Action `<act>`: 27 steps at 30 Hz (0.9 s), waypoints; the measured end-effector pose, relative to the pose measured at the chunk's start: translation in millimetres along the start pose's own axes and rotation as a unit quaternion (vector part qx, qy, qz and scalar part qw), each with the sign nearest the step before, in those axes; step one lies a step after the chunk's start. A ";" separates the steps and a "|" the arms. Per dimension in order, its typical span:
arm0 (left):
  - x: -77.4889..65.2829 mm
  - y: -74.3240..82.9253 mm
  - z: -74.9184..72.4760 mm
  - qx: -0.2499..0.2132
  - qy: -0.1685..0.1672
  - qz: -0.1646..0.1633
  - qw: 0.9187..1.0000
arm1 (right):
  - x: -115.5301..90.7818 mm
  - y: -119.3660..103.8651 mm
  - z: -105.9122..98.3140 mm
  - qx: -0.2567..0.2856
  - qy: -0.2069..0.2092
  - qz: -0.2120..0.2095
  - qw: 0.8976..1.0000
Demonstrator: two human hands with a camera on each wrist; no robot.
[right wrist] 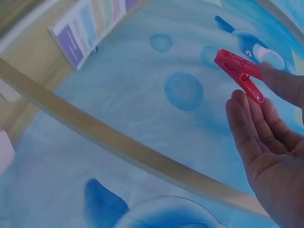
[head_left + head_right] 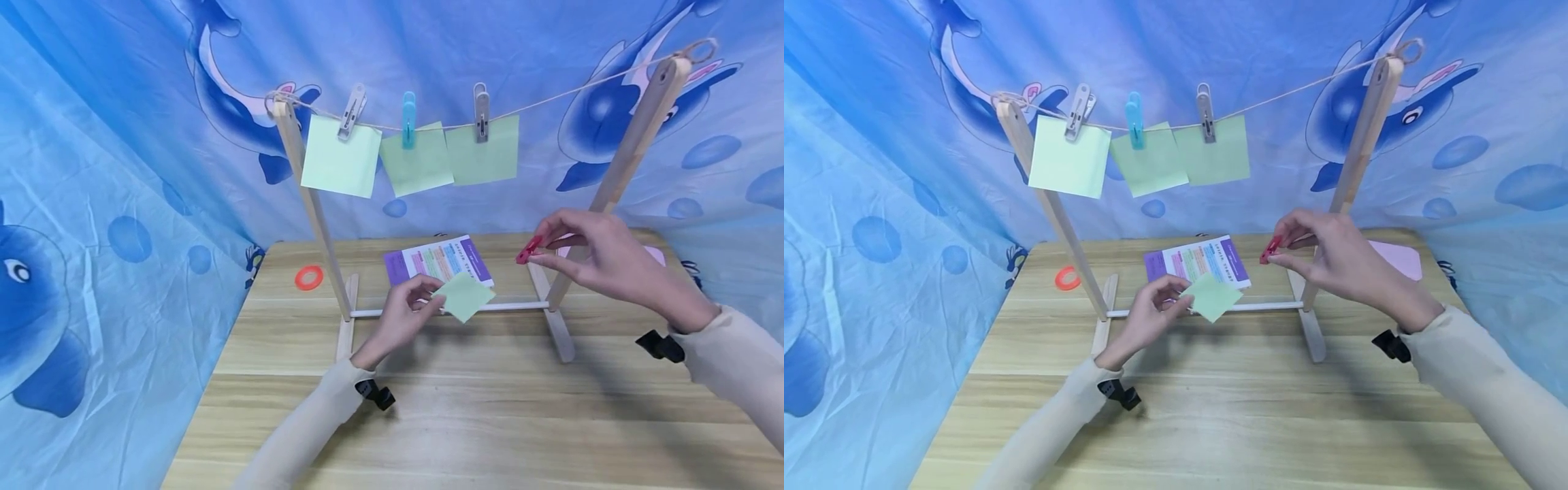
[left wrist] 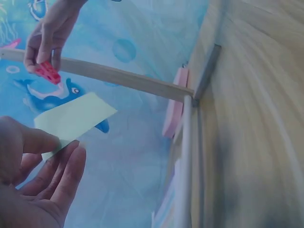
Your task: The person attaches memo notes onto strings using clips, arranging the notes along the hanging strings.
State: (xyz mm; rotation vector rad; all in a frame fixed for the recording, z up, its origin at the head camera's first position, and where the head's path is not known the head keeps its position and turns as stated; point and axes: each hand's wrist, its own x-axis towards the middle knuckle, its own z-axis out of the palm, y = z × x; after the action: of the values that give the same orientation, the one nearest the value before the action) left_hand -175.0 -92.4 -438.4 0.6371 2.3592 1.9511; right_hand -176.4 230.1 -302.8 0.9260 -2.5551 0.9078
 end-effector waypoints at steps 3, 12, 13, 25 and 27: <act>9.6 4.7 4.8 -0.015 0.010 0.008 1.000 | 5.0 -5.6 -11.5 -0.009 0.007 -0.021 1.000; 33.5 23.4 8.5 -0.038 0.020 0.036 0.998 | 24.1 -23.6 -45.0 -0.027 0.046 -0.080 0.995; 36.3 25.8 9.0 -0.042 0.021 0.040 0.998 | 26.1 -25.8 -48.9 -0.034 0.052 -0.087 0.994; 76.0 54.2 29.1 -0.106 0.006 0.057 0.993 | 43.8 -53.2 -103.4 -0.147 0.069 -0.081 0.983; 82.8 58.8 32.8 -0.122 0.003 0.068 0.990 | 48.2 -56.4 -112.3 -0.155 0.081 -0.074 0.982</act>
State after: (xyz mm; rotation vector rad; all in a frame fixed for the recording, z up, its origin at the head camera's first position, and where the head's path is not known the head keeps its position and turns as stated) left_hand -224.6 -27.3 -370.0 0.7930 2.0814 2.2529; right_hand -171.3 245.4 -169.1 0.8933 -2.3615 0.5020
